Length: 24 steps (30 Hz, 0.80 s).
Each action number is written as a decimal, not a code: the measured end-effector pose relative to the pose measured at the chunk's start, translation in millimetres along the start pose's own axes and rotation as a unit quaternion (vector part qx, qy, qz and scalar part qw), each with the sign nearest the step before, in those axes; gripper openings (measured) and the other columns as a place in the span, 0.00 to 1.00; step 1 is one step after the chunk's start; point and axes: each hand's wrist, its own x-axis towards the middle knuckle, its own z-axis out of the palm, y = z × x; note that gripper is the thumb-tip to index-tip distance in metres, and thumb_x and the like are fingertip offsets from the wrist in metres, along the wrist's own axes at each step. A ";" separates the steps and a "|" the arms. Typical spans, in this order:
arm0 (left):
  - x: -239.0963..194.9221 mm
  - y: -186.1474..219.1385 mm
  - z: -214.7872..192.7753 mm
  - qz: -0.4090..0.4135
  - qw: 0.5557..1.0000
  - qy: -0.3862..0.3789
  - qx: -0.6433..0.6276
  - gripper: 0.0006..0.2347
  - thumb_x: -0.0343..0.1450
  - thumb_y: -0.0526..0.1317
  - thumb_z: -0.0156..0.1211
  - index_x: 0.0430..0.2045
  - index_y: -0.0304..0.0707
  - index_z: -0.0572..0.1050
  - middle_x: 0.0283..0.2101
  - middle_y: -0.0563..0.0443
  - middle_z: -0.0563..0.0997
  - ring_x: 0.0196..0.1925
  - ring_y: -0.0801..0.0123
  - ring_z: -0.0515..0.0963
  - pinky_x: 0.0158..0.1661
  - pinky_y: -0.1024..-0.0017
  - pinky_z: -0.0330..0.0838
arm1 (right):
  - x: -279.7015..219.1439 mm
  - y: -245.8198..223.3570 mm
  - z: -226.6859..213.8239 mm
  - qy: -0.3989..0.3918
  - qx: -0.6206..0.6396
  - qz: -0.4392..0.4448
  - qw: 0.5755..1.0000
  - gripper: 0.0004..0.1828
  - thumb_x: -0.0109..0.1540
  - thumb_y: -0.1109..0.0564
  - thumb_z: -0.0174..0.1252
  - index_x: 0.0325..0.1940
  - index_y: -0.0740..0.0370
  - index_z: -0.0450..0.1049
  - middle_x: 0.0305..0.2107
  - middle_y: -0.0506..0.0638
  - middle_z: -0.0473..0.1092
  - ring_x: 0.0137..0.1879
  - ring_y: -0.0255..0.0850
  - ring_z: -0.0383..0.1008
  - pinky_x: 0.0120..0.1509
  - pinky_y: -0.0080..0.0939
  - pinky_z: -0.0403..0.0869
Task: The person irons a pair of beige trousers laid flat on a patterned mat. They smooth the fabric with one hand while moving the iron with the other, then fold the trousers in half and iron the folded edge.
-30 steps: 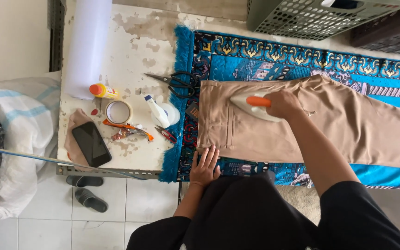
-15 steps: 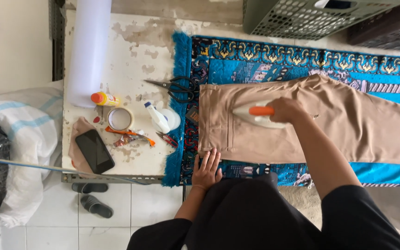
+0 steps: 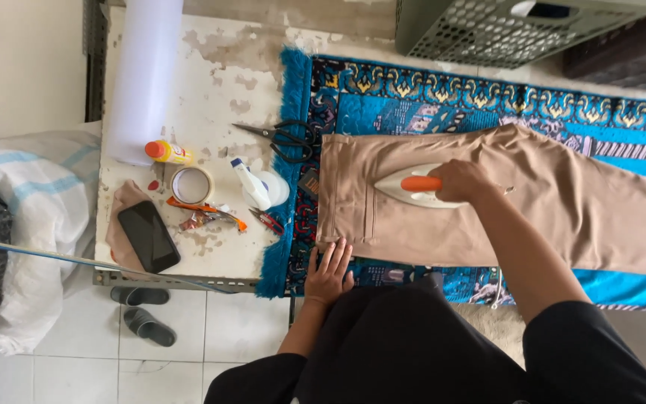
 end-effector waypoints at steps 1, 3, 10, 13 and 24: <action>0.8 -2.6 1.9 -0.002 1.000 0.004 0.002 0.26 0.76 0.51 0.27 0.65 0.53 0.71 0.68 0.55 0.72 0.68 0.67 0.70 0.66 0.53 0.65 | 3.4 -3.1 -0.7 0.004 -0.004 -0.001 1.000 0.21 0.48 0.41 0.57 0.45 0.32 0.81 0.44 0.42 0.81 0.61 0.43 0.78 0.68 0.48 0.73; -3.2 -0.2 4.8 -0.004 1.000 -0.003 0.005 0.26 0.76 0.52 0.27 0.66 0.54 0.70 0.69 0.56 0.72 0.68 0.67 0.70 0.67 0.53 0.64 | 4.1 -5.7 5.8 0.111 0.005 0.062 0.992 0.15 0.51 0.43 0.57 0.41 0.29 0.81 0.35 0.46 0.80 0.48 0.47 0.82 0.55 0.47 0.80; -2.5 0.9 7.3 -0.001 1.000 -0.007 0.011 0.26 0.75 0.51 0.28 0.67 0.55 0.69 0.70 0.56 0.70 0.70 0.66 0.69 0.67 0.52 0.63 | 28.1 13.9 15.4 0.087 0.065 0.063 0.992 0.19 0.50 0.40 0.55 0.43 0.29 0.80 0.37 0.46 0.80 0.54 0.47 0.80 0.61 0.49 0.77; -2.4 1.0 4.2 -0.006 1.000 -0.009 0.007 0.26 0.75 0.51 0.28 0.67 0.56 0.69 0.70 0.57 0.70 0.70 0.67 0.69 0.68 0.52 0.62 | 6.7 1.6 4.0 0.019 0.033 0.010 0.999 0.16 0.48 0.43 0.56 0.39 0.32 0.80 0.38 0.44 0.80 0.56 0.45 0.80 0.63 0.48 0.76; -5.2 1.9 2.8 -0.003 1.000 -0.019 0.013 0.27 0.75 0.52 0.28 0.67 0.55 0.68 0.70 0.57 0.70 0.70 0.67 0.68 0.67 0.53 0.62 | 11.2 15.8 17.1 0.001 0.017 -0.016 1.000 0.18 0.46 0.45 0.58 0.40 0.35 0.80 0.39 0.41 0.81 0.60 0.43 0.78 0.77 0.59 0.60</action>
